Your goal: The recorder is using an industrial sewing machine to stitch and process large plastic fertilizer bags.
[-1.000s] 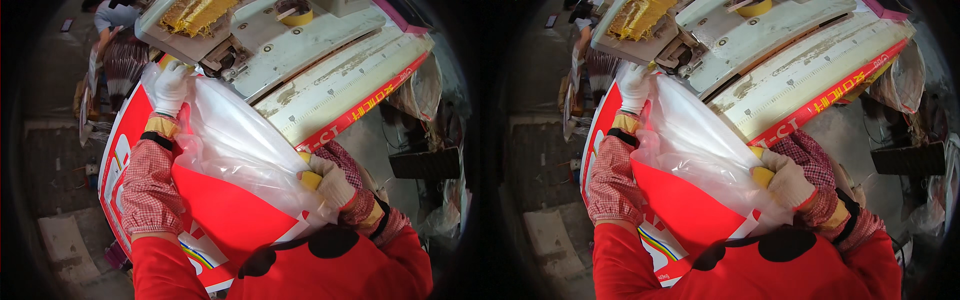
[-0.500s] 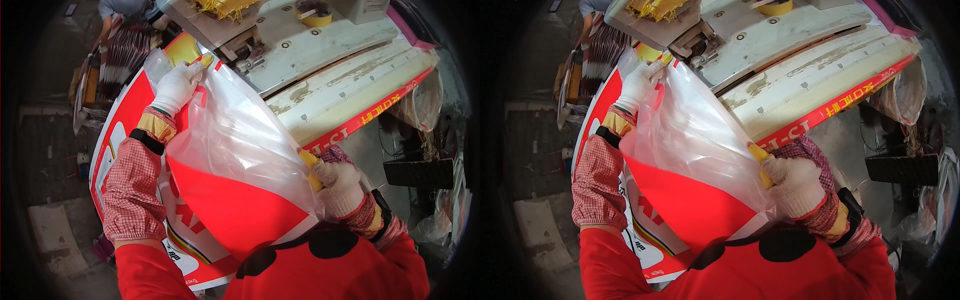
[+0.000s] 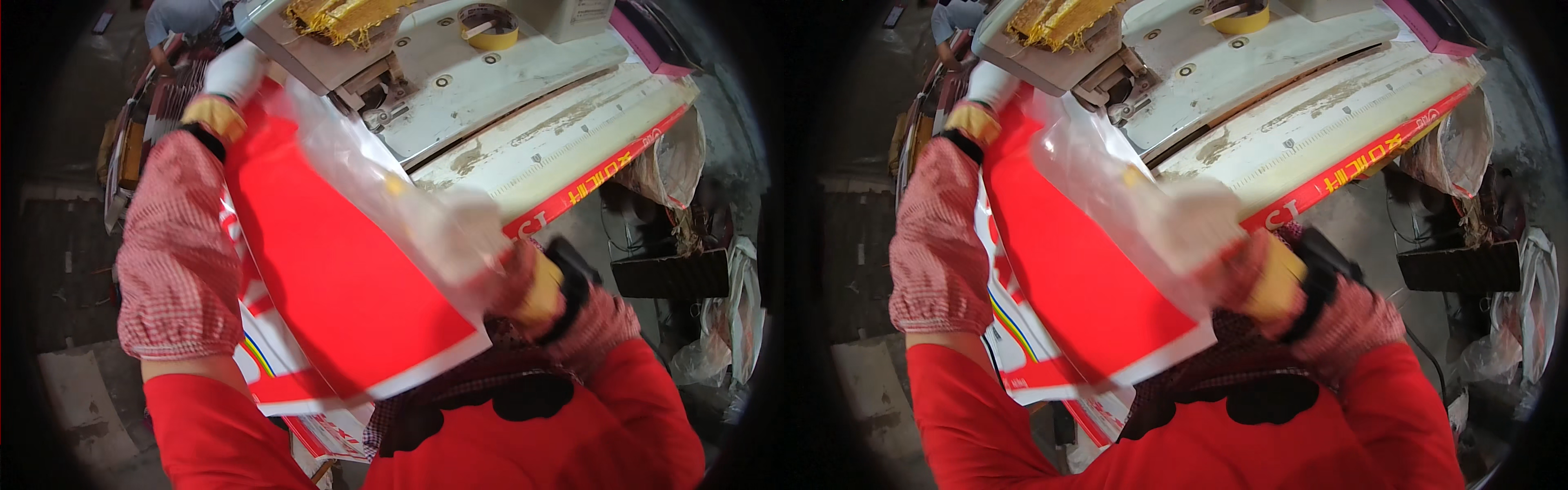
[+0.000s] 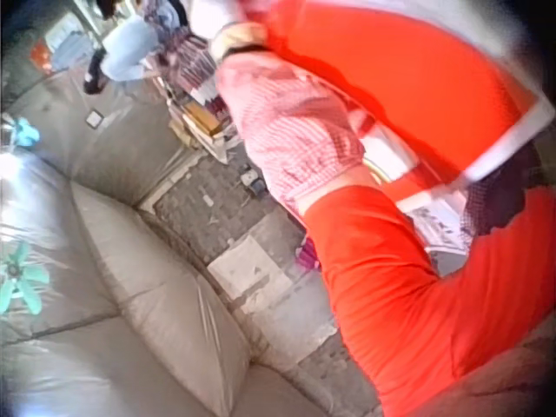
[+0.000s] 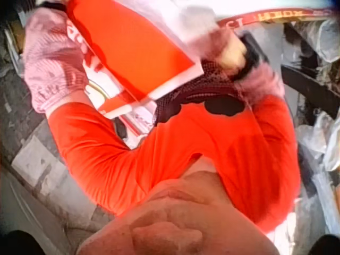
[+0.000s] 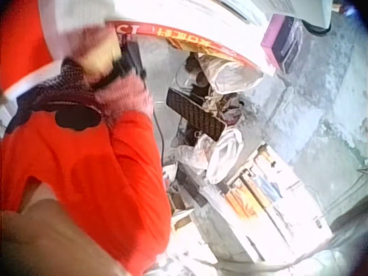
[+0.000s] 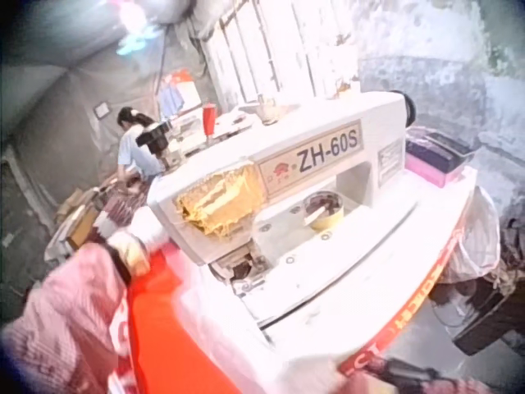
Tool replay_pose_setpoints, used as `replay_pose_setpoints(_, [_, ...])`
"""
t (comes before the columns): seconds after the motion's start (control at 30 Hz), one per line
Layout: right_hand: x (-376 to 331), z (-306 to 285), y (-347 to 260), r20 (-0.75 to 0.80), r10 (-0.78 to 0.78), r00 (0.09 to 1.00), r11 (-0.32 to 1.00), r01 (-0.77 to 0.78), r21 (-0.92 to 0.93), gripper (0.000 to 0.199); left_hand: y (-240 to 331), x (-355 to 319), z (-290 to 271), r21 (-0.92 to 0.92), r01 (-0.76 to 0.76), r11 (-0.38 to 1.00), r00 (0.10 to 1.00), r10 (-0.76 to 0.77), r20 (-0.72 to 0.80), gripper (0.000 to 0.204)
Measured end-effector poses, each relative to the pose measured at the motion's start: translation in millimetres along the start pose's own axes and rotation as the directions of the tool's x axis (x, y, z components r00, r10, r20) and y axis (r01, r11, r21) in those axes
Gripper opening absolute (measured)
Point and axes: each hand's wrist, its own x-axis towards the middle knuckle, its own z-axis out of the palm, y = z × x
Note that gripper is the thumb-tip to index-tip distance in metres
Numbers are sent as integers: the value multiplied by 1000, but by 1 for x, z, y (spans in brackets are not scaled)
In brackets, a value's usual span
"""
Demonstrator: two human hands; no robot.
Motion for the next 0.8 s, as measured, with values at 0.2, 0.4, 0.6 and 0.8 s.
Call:
replay_pose_setpoints(0.2, [94,35,27,167,315,934,916,-253,-311,25,-44,32,-50,127,-60,990,986,79,-148,24])
replay_pose_setpoints(0.4, [124,16,62,582,457,673,887,-302,-348,37,109,-88,-136,237,-396,887,916,362,173,7])
replay_pose_setpoints(0.6, [131,18,80,779,254,573,967,-179,-183,52,252,-148,-175,-84,-704,705,704,709,51,25])
replay_pose_setpoints(0.8, [118,4,77,624,448,640,893,-357,-275,67,222,-131,-200,-648,77,758,410,568,713,26])
